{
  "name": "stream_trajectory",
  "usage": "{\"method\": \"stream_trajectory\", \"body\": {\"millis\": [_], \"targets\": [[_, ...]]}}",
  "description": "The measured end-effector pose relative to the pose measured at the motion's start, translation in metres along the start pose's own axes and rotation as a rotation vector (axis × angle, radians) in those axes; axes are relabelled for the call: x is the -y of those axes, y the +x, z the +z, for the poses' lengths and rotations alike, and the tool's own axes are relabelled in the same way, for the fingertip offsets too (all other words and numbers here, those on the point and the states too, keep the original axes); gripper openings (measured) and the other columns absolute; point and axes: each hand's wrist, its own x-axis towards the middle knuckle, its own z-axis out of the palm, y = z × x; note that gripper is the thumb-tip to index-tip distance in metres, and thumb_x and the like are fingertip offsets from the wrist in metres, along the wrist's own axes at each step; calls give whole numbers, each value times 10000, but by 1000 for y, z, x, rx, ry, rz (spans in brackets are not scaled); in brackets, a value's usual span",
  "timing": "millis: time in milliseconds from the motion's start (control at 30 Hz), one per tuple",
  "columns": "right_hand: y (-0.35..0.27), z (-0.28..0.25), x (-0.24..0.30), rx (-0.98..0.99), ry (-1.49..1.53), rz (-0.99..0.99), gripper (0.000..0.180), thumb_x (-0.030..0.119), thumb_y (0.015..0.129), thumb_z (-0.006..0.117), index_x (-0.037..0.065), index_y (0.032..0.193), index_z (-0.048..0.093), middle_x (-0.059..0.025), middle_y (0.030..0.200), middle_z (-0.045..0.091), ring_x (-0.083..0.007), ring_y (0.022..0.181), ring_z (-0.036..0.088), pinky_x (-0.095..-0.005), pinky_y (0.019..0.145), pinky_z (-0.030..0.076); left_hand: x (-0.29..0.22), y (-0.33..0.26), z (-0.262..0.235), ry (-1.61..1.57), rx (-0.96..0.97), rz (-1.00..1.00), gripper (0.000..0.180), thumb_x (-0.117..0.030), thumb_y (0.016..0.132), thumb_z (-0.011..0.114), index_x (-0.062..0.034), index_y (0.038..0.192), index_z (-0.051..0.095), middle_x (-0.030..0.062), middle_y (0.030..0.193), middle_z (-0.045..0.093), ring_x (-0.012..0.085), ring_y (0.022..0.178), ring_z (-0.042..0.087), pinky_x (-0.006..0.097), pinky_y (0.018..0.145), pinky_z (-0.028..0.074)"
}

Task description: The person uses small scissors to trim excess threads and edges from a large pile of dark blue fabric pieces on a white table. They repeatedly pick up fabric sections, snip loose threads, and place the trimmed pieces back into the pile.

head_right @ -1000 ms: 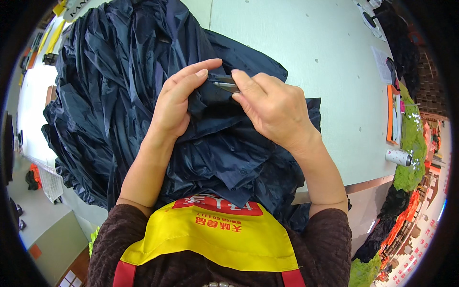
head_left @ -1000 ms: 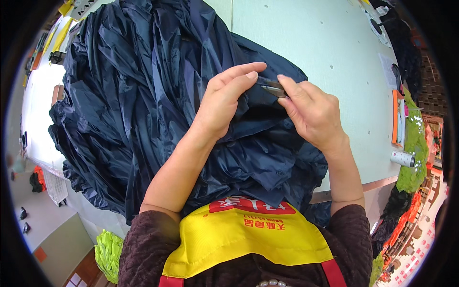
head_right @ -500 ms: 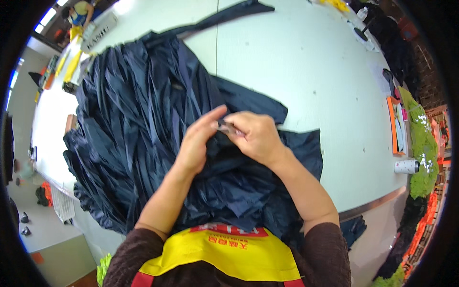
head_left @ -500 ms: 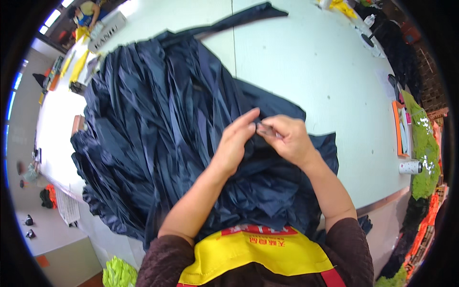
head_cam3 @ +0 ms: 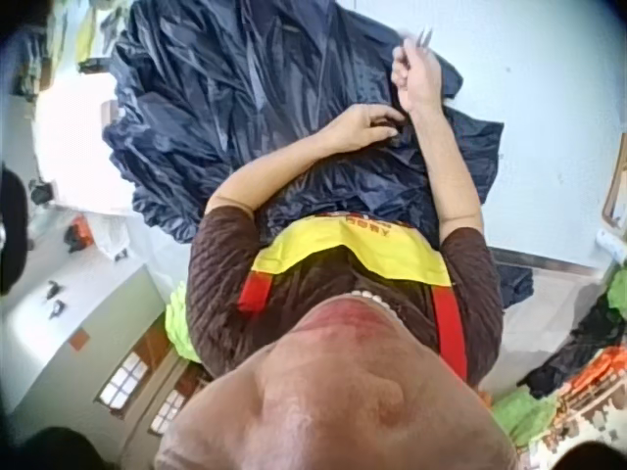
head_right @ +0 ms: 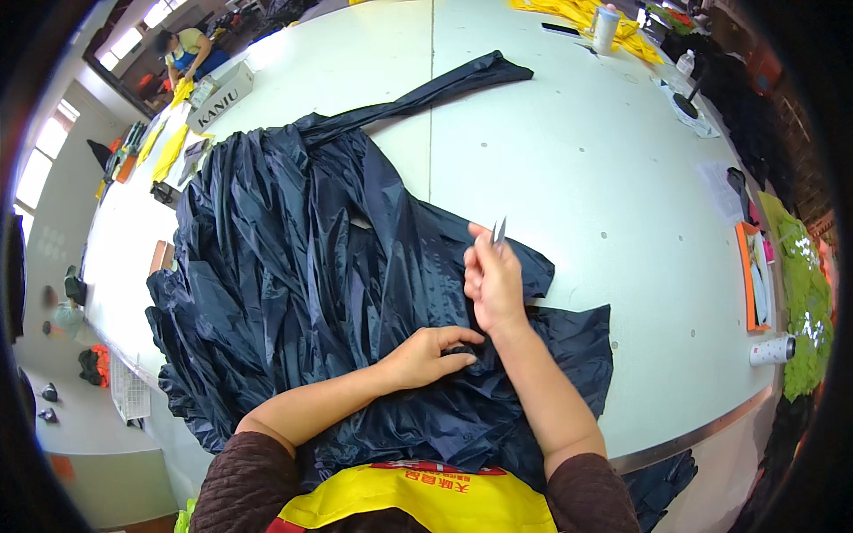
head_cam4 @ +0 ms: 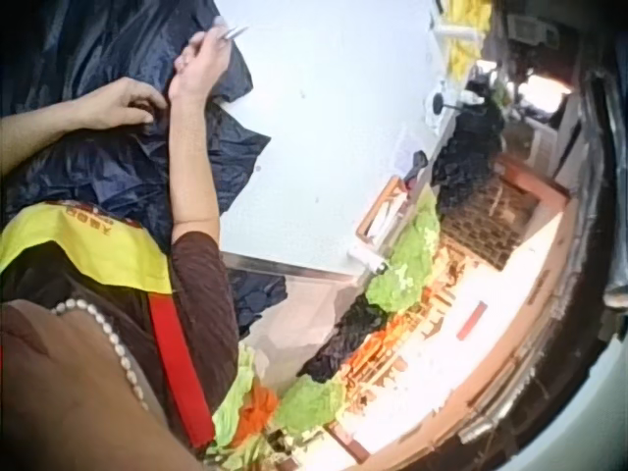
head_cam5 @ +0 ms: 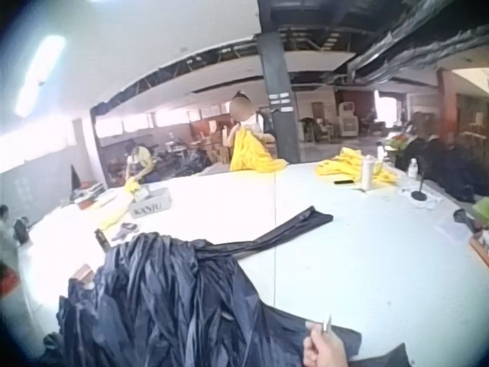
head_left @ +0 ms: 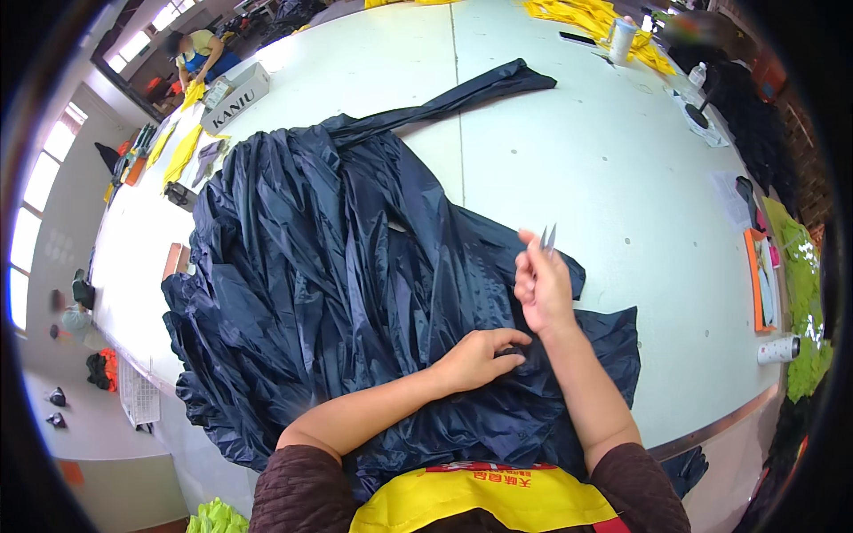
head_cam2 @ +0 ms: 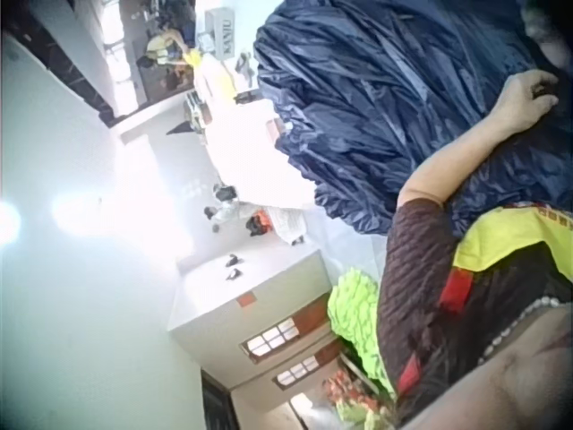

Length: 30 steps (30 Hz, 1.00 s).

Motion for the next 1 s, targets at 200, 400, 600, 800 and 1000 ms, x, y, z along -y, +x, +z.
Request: {"method": "stream_trajectory", "body": {"millis": [200,400,600,800,1000], "targets": [[-49,-13,3,286,-1017,-724,241,139,726,724,51,927,622,-38,845,574,-109,615,533,-221,520,440,3,-2,-14,-483,-293,-121,275,-18,845,570,19,1115,532,40,934,602,56,799,565,179,706,453],[-67,-30,9,396,-1276,-835,291,135,666,764,75,919,633,-73,944,598,-199,703,627,-269,607,515,-12,-1,-12,-591,-199,-31,398,-45,873,534,19,1256,442,37,944,612,71,858,578,192,784,451],[-61,-31,11,423,-1018,-834,184,68,736,719,32,895,634,-93,868,616,-179,675,604,-247,592,486,-22,-1,-23,-581,-131,14,477,-28,845,545,-1,1303,415,-35,832,563,5,741,499,154,697,410],[-55,-18,19,367,-942,-784,89,80,781,677,12,802,623,-94,816,617,-174,683,592,-253,597,458,-29,2,-24,-325,-264,71,225,-74,825,604,-26,1044,583,-59,772,538,6,697,463,167,598,381],[-60,-8,23,312,-685,-426,118,92,815,639,-18,853,622,-41,858,644,-68,748,556,-211,686,449,-36,-11,-14,-422,-362,59,78,-108,847,602,-35,863,624,-54,784,584,17,706,506,169,626,399]]}}
